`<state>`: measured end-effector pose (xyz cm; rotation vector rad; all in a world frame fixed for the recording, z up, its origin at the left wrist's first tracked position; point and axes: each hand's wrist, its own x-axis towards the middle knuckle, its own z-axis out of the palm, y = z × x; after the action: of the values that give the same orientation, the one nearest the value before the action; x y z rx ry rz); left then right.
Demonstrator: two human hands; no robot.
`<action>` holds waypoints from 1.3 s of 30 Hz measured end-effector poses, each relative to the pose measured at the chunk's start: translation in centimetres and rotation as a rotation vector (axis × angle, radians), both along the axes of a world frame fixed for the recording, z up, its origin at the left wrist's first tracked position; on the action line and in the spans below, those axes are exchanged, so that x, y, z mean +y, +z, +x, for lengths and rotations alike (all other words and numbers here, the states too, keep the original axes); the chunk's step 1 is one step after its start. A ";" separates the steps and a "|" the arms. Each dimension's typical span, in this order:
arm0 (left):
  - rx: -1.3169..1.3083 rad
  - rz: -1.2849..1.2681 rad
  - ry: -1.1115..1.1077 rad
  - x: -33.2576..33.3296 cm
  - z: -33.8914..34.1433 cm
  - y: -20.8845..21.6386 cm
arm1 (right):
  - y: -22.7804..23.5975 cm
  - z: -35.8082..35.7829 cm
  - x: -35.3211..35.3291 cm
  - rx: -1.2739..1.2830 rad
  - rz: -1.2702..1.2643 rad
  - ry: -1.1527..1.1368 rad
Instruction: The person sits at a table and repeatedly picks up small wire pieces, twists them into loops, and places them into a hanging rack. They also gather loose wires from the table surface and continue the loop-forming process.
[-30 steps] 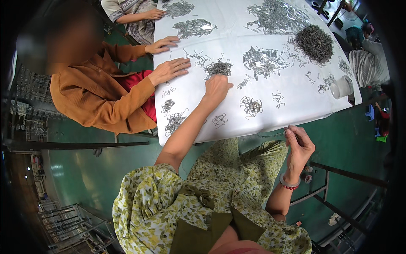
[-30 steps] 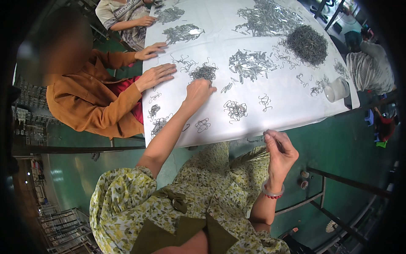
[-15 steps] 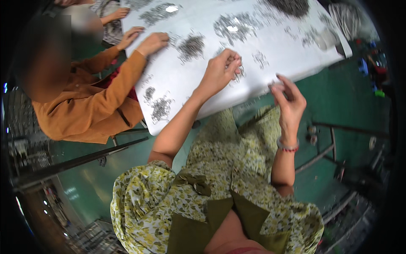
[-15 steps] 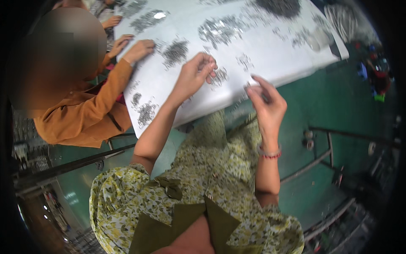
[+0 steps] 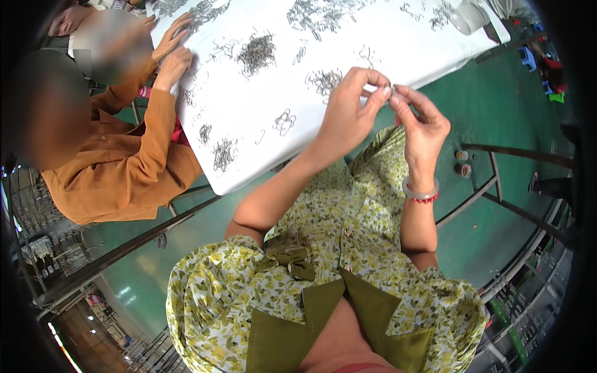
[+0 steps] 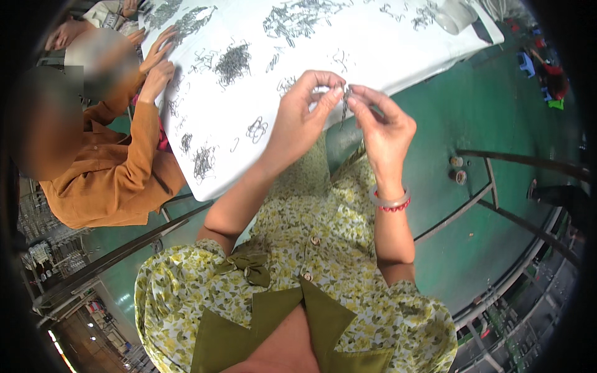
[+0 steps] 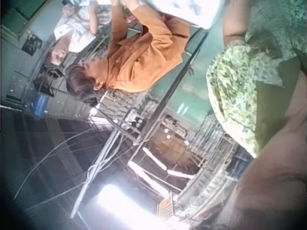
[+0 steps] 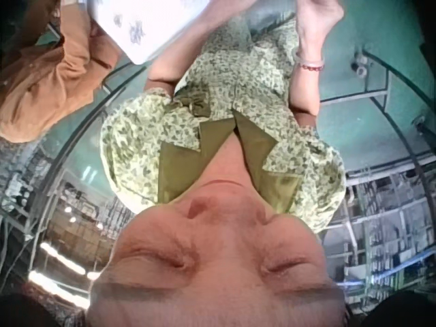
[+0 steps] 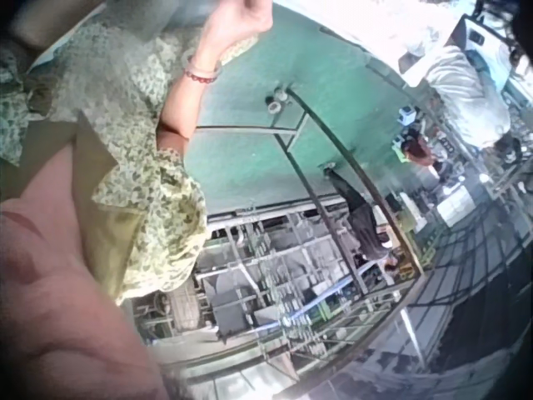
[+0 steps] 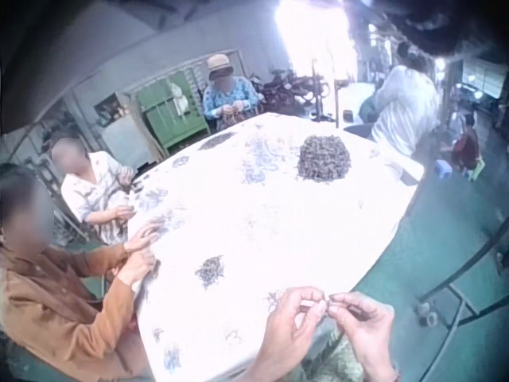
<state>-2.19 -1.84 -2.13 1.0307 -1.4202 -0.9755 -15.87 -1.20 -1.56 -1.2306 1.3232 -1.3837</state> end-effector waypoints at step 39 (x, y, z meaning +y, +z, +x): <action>0.046 -0.011 -0.004 0.7 -2.0 0.3 | 2.6 -3.1 -7.5 0.013 0.003 0.248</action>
<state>-4.22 -1.16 -1.79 0.9913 -1.3887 -0.9880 -19.00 -8.67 1.02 -1.3537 1.1379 -1.1988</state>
